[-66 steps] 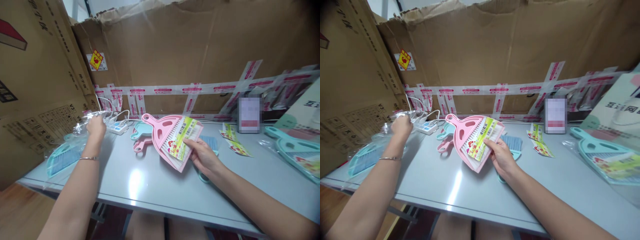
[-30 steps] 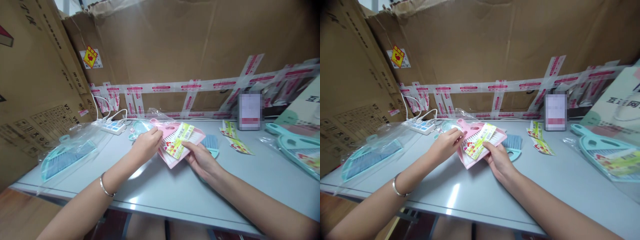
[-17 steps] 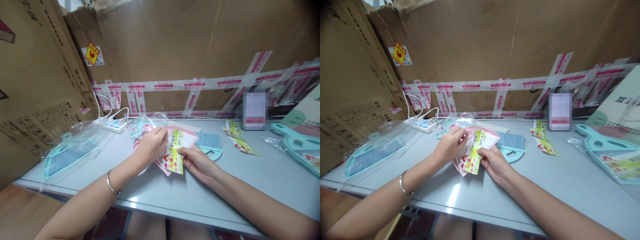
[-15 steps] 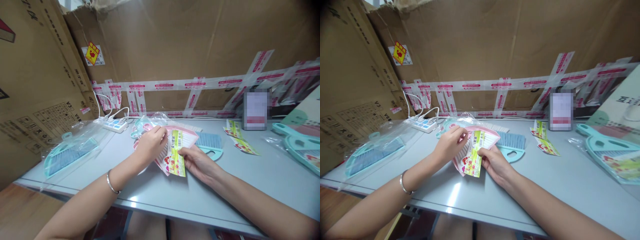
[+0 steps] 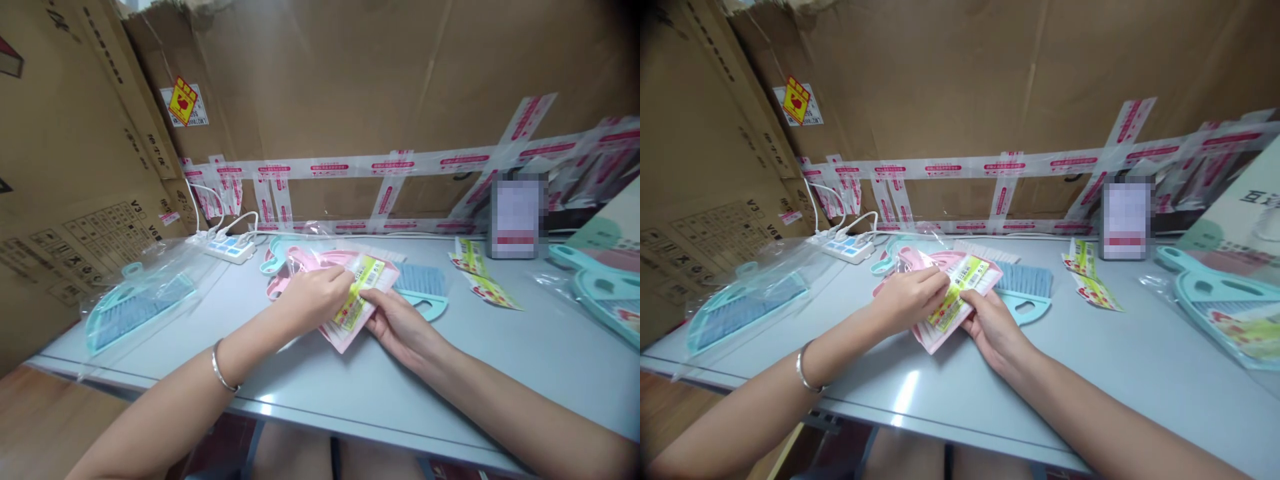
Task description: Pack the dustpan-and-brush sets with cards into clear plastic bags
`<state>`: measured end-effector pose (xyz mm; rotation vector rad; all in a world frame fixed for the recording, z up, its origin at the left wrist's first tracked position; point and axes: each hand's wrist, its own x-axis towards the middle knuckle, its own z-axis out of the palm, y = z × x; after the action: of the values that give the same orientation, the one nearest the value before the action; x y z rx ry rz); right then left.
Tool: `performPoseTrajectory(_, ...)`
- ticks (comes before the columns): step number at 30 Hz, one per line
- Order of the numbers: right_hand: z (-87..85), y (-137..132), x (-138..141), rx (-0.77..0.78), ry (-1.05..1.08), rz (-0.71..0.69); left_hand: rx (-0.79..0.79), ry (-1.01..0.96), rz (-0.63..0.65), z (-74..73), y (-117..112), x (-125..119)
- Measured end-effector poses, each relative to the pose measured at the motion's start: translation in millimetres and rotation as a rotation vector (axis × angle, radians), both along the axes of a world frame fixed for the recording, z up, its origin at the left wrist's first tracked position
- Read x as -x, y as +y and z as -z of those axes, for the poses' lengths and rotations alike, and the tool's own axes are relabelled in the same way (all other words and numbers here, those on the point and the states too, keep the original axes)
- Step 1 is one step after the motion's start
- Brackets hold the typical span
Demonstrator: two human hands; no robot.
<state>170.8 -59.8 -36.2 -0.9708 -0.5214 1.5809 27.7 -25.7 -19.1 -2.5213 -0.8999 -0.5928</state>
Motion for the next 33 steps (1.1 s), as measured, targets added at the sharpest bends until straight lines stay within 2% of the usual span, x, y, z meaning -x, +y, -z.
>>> performPoseTrajectory(3,0.2,1,1,0.009,0.005,0.049,0.067,0.046,0.063,0.7,0,1)
performPoseTrajectory(6,-1.8,1,0,-0.009,0.031,0.094,0.115,-0.143,0.108,-7.1,2,7)
performPoseTrajectory(8,-3.5,2,-2,-0.009,0.055,0.139,0.118,-0.325,0.029,-17.8,5,16)
performPoseTrajectory(10,-4.9,3,-4,-0.009,0.082,0.179,0.168,-0.454,-0.168,-30.2,10,30)
performPoseTrajectory(11,-5.2,4,-4,-0.013,0.094,0.197,0.246,-0.484,-0.277,-35.7,13,37)
performPoseTrajectory(13,-5.3,6,-6,-0.028,0.117,0.227,0.546,-0.501,-0.436,-42.8,20,49)
performPoseTrajectory(15,-4.8,7,-6,-0.047,0.132,0.254,0.906,-0.529,-0.480,-43.0,26,54)
performPoseTrajectory(17,-4.1,7,-6,-0.061,0.137,0.270,1.159,-0.613,-0.453,-37.4,28,49)
performPoseTrajectory(18,-3.8,7,-6,-0.070,0.136,0.275,1.228,-0.667,-0.434,-33.4,28,44)
performPoseTrajectory(22,-4.0,8,-6,-0.126,0.130,0.317,1.359,-0.839,-0.284,-20.3,21,25)
performPoseTrajectory(26,-4.9,12,-10,-0.185,0.116,0.408,1.539,-0.878,-0.118,-17.9,8,15)
performPoseTrajectory(29,-3.9,11,-10,-0.246,0.094,0.453,1.582,-1.033,-0.002,-13.2,-5,2)
performPoseTrajectory(33,-3.9,7,-4,-0.314,0.045,0.392,1.493,-1.279,0.051,0.4,-14,-16)
